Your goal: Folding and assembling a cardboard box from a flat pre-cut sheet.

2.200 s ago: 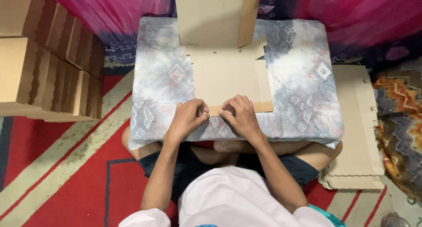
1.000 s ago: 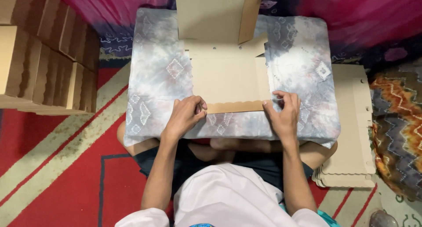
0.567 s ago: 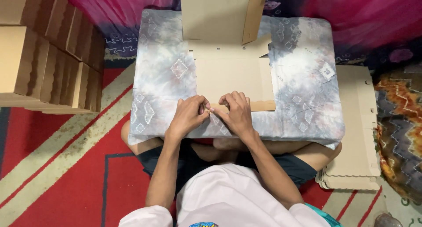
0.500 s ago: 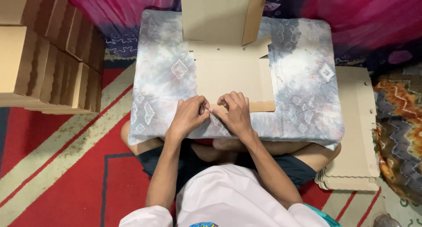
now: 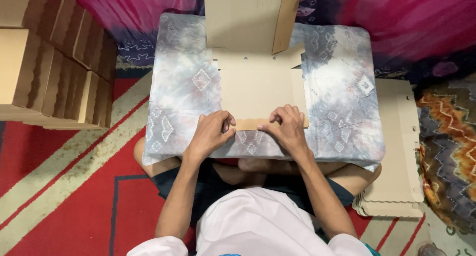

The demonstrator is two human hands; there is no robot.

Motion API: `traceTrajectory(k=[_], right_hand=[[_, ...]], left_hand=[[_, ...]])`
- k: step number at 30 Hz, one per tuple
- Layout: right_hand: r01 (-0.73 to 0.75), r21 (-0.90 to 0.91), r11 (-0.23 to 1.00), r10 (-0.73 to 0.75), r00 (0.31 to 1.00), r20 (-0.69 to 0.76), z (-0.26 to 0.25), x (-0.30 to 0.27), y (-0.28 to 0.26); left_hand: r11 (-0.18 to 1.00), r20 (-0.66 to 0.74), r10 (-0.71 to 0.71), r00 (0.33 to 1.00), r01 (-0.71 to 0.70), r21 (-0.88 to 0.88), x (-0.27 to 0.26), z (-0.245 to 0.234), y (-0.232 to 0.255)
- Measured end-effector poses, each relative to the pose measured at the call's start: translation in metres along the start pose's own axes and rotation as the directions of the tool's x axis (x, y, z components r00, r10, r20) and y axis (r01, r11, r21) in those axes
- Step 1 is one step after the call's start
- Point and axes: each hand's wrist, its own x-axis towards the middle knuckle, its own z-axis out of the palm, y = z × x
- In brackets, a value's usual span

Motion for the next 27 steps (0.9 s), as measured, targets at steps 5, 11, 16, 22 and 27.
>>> traceTrajectory(k=[5, 11, 16, 22, 27], right_hand=[[-0.166, -0.095, 0.982, 0.162, 0.986, -0.050, -0.038, -0.008, 0.037], [-0.265, -0.056, 0.963, 0.260, 0.962, -0.083, -0.058, -0.017, 0.060], [-0.270, -0.074, 0.960, 0.260, 0.958, -0.124, -0.060, -0.020, 0.068], [-0.098, 0.005, 0.995, 0.097, 0.986, -0.133, -0.005, -0.011, 0.013], [0.068, -0.013, 0.998, -0.068, 0.997, -0.026, 0.043, 0.002, -0.029]], left_hand=[[1.000, 0.017, -0.002, 1.000, 0.002, -0.013, -0.002, -0.002, -0.002], [0.999, 0.003, -0.018, 1.000, 0.018, -0.034, -0.005, -0.004, 0.004], [0.999, 0.000, -0.021, 1.000, 0.021, -0.033, -0.003, -0.004, 0.006], [0.999, -0.005, -0.053, 0.999, 0.053, 0.000, 0.000, 0.003, 0.006], [0.999, -0.028, -0.050, 0.998, 0.049, -0.020, -0.001, -0.003, 0.015]])
